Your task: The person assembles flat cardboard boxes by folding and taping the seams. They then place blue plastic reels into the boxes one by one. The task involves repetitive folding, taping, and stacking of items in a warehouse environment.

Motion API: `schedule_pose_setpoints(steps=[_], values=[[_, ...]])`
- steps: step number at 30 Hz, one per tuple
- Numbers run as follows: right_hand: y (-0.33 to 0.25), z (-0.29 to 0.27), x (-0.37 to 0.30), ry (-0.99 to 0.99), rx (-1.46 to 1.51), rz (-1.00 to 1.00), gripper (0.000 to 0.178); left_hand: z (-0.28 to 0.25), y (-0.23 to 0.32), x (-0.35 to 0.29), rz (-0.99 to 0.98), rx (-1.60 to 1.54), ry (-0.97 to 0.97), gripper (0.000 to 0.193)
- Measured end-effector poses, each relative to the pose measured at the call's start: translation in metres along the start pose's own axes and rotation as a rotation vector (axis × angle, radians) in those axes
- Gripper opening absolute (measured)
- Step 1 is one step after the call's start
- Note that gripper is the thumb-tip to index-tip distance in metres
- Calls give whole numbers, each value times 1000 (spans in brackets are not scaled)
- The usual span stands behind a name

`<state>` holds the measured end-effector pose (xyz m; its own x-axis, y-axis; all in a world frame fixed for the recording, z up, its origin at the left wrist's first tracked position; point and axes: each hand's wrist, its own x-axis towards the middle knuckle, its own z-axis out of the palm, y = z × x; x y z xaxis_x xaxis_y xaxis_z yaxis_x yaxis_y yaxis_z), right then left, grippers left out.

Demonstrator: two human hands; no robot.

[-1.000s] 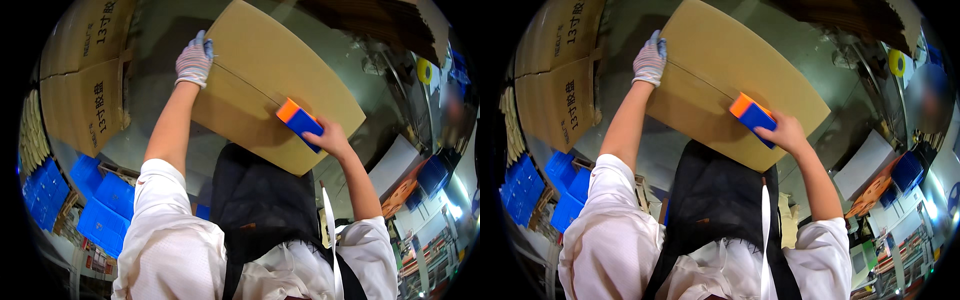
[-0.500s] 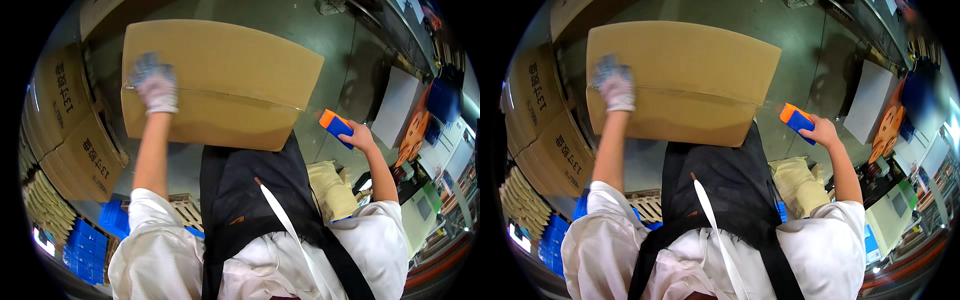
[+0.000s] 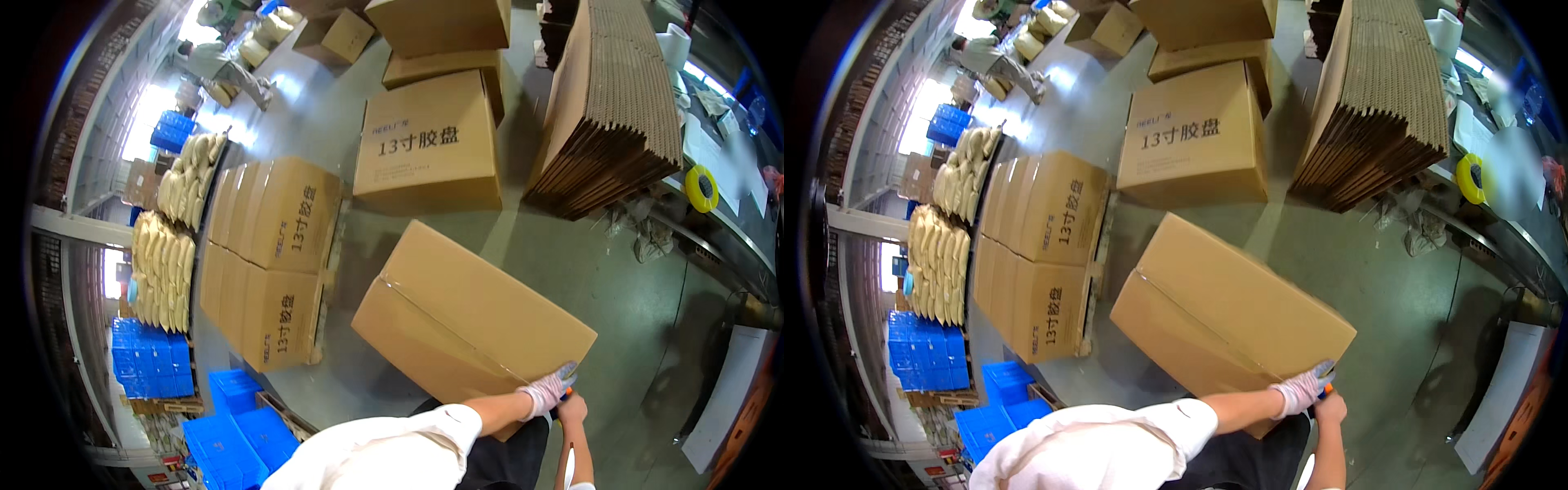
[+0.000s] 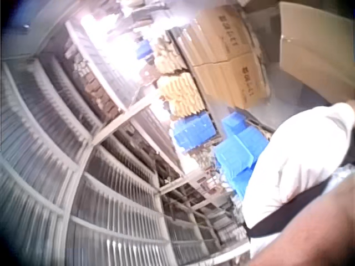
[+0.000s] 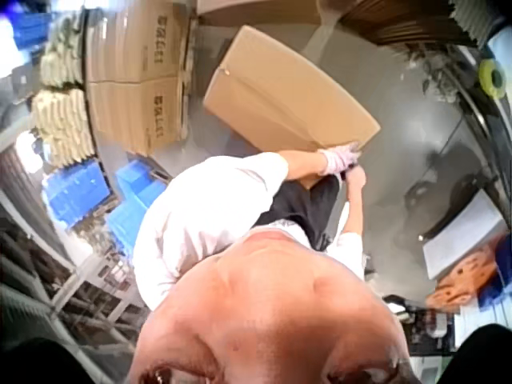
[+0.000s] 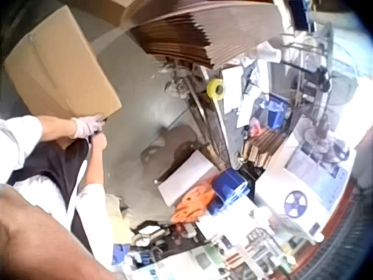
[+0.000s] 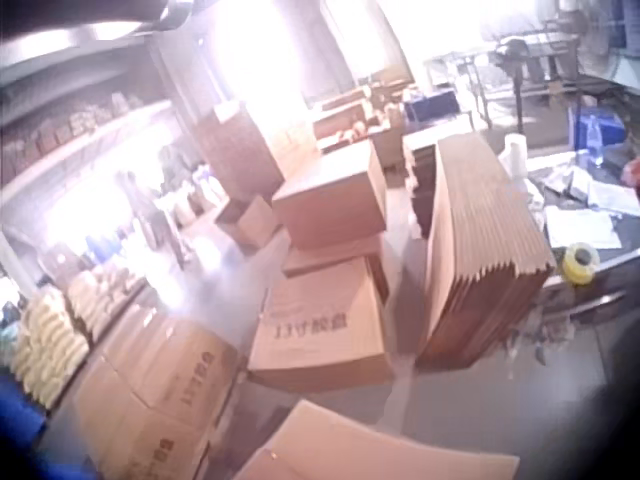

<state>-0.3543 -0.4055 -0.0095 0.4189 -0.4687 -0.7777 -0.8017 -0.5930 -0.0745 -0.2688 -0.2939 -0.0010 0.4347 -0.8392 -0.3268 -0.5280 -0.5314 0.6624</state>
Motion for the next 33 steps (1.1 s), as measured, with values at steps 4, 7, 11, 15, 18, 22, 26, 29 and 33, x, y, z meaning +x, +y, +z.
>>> schedule_pose_setpoints(steps=[4, 7, 11, 15, 18, 22, 26, 29, 33], values=[[47, 31, 1, 311, 608, 145, 53, 22, 15, 22, -135, 234, -147, 49], [63, 42, -3, 462, 1016, 218, 48, -23, 0, 7, 350, 435, -281, 52], [41, 45, -14, 599, 1180, 308, 49, -114, -71, -65, 248, 240, -49, 52], [-30, 50, -21, 641, 1278, 340, 42, -215, -167, -118, -415, 521, 63, 47], [-104, 41, -36, 657, 1450, 267, 33, -221, -279, -161, -857, 732, 430, 58], [-108, 72, 0, 661, 1482, 328, 33, -271, -333, -147, -926, 377, 777, 57], [-112, 52, -20, 558, 1368, 318, 35, -302, -372, -181, -1178, 17, 550, 67], [-144, 23, -55, 572, 1419, 215, 39, -314, -353, -233, -1198, 9, 761, 71], [-224, -71, -151, 532, 1549, -78, 46, -389, -265, -359, -1015, -58, 1248, 58]])
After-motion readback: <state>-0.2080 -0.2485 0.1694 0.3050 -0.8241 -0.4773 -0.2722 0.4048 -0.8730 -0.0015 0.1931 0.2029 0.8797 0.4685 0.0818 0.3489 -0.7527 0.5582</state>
